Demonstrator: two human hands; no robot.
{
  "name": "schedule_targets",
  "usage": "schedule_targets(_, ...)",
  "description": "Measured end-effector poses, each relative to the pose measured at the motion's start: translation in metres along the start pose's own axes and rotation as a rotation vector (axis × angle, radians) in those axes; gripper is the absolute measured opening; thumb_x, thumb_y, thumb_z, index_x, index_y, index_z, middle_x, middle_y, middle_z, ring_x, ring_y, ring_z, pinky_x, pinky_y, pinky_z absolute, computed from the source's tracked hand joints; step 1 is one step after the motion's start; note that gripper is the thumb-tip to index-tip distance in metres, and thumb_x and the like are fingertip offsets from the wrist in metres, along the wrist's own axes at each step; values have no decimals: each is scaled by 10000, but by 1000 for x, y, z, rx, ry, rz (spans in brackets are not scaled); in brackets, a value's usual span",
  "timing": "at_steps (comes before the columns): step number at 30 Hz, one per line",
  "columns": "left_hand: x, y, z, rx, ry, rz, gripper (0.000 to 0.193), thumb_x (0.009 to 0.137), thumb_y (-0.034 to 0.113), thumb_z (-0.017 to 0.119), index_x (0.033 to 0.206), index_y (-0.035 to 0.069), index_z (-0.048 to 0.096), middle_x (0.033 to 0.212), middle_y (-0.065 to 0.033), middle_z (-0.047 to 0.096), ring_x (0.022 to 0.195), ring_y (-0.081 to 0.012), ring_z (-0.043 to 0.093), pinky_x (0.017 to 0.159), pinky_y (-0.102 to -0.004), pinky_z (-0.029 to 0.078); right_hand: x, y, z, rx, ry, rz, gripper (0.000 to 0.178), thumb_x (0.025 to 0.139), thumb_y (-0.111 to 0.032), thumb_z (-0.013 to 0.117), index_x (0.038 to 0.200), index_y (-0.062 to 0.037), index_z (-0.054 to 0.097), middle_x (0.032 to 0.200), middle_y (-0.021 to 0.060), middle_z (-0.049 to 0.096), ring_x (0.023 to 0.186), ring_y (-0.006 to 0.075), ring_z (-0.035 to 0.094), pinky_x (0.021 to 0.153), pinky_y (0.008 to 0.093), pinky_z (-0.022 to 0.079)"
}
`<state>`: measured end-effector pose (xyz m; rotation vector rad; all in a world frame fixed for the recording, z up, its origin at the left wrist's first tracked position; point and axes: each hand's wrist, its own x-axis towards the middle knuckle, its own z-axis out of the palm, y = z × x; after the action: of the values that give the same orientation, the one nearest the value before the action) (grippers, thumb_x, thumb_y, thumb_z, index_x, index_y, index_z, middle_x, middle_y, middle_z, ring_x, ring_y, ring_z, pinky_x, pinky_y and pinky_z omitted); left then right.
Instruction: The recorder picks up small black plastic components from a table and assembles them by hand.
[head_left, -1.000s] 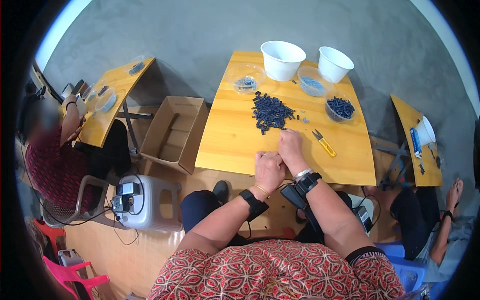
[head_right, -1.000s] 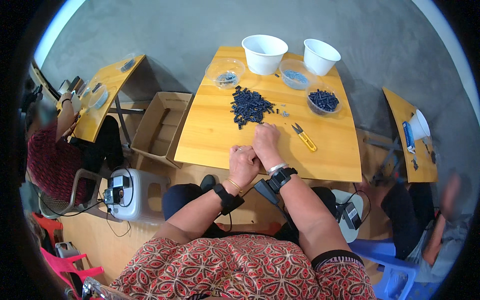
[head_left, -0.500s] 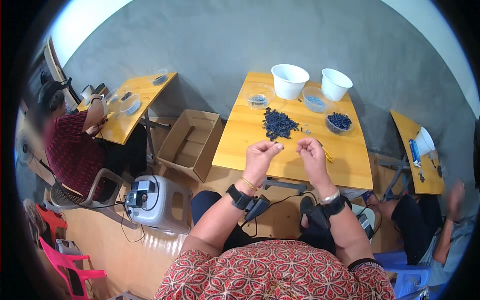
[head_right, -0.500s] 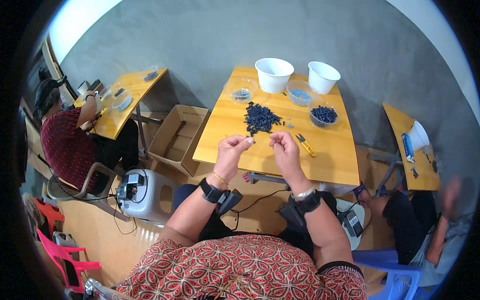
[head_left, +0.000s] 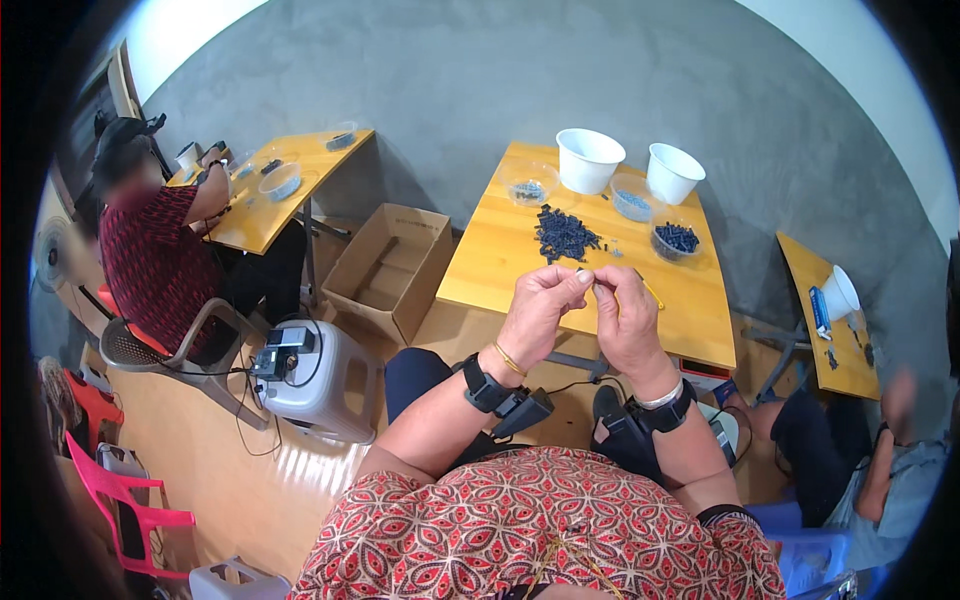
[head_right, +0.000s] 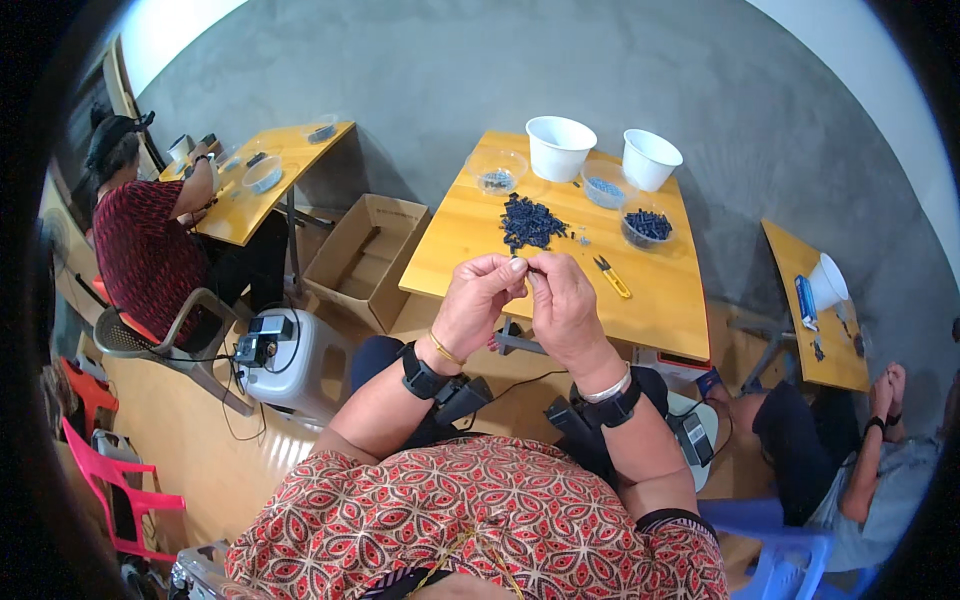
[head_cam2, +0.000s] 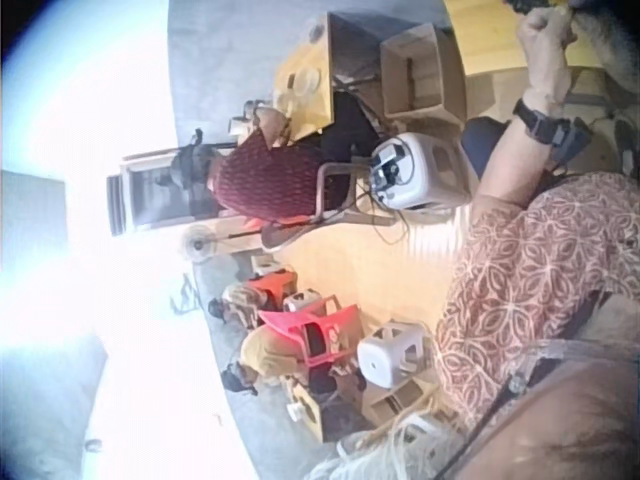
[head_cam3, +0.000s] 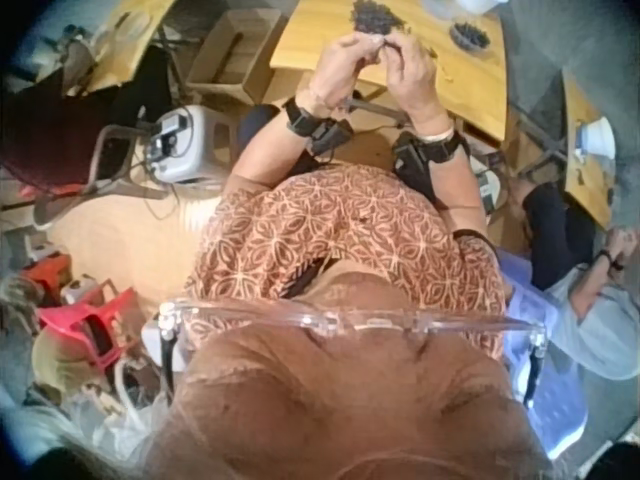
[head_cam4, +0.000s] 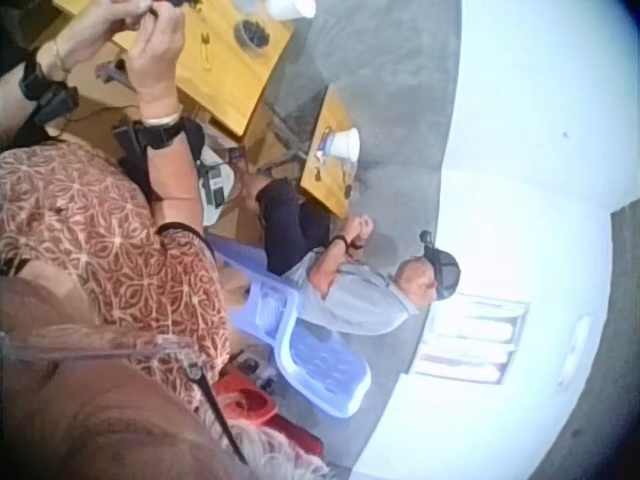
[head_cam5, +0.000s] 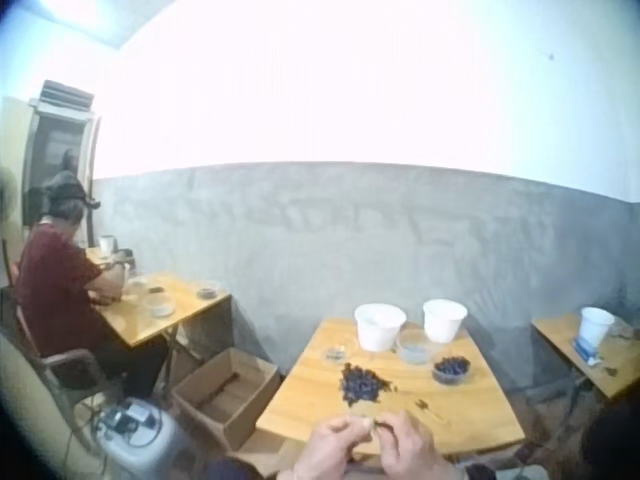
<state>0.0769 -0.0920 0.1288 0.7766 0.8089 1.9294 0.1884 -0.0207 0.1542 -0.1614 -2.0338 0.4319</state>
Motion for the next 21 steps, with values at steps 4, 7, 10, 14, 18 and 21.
schedule_targets(4, -6, 3, -4, 6, -25, -27, 143, 848, 144, 587, 827, 6, 617, 694, -10, 571, 653, -88, 512, 651, -233, 434, -1, 0, -5, 97, -34, 115, 79, 828, -8, 514, 906, -16, 519, 754, 115, 561, 650, 256, 560, 585, 299, 448)
schedule_targets(7, -11, 5, -3, 135, 6, 29, 153, 850, 150, 588, 861, 3, 627, 713, -17, 592, 648, -87, 529, 635, -225, 445, -2, 3, -7, 231, -50, 181, 65, 824, -11, 524, 889, -16, 524, 753, 115, 564, 640, 235, 560, 580, 287, 442)
schedule_targets(10, -12, 8, -4, 225, 16, 95, 150, 847, 145, 592, 872, 2, 631, 740, -25, 608, 648, -87, 539, 628, -221, 451, 1, 4, -8, 241, -69, 171, 72, 822, -12, 531, 894, -16, 527, 748, 110, 565, 635, 211, 560, 580, 279, 440)
schedule_targets(14, -17, 9, -5, 185, -3, 137, 144, 843, 139, 598, 865, 1, 633, 758, -30, 614, 653, -91, 543, 629, -223, 452, 3, 1, -8, 242, -79, 128, 91, 818, -8, 534, 908, -13, 530, 747, 106, 564, 640, 207, 562, 583, 273, 441)
schedule_targets(18, -14, 11, -9, 102, -12, 86, 138, 839, 134, 602, 863, 2, 633, 766, -33, 615, 656, -93, 545, 629, -223, 451, 2, 5, -1, 380, -70, 181, 108, 836, -5, 526, 944, -11, 535, 753, 58, 567, 662, 137, 553, 608, 243, 445)
schedule_targets(21, -16, 16, -5, 146, 25, 157, 133, 838, 127, 602, 862, 0, 633, 765, -31, 613, 651, -94, 545, 625, -223, 450, 2, 10, -3, 504, -57, 272, 114, 849, -9, 526, 962, -9, 535, 778, 30, 562, 687, 94, 537, 626, 222, 443)
